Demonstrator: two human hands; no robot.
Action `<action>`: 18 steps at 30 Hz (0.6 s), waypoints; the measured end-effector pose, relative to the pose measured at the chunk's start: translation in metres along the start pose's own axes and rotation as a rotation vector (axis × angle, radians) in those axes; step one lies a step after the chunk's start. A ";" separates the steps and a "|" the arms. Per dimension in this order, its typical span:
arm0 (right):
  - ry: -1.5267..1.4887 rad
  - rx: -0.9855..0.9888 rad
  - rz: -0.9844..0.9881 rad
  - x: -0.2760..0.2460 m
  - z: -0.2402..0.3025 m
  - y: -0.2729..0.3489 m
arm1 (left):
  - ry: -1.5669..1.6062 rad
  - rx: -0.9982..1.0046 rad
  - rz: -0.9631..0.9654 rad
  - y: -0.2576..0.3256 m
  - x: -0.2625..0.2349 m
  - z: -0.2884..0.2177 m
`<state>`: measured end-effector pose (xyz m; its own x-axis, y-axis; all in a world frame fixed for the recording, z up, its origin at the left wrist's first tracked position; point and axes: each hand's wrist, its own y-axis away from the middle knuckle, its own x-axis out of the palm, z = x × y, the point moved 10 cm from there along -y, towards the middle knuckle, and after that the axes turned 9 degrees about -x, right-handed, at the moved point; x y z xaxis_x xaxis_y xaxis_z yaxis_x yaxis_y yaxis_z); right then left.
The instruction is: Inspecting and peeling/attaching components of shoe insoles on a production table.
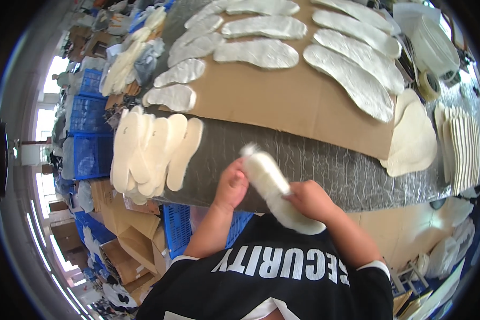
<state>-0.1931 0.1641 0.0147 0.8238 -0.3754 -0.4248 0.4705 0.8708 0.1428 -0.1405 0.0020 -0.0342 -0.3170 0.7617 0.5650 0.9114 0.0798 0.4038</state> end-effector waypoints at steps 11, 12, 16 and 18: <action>-0.409 -0.188 -0.413 -0.034 0.040 -0.038 | -0.376 0.190 -0.298 0.021 0.017 -0.077; -0.352 -0.157 -0.397 -0.033 0.039 -0.038 | -0.361 0.264 -0.281 0.013 0.003 -0.107; -0.131 -0.012 -0.336 -0.021 0.008 -0.024 | -0.426 0.449 -0.395 -0.007 -0.058 -0.244; -0.127 0.060 -0.305 -0.008 -0.012 -0.012 | -0.702 0.515 -0.510 -0.010 -0.084 -0.322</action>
<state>-0.2091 0.1601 0.0052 0.6730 -0.6559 -0.3417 0.7162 0.6933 0.0797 -0.2072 -0.2700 0.1464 -0.6256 0.7522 -0.2069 0.7651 0.6434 0.0257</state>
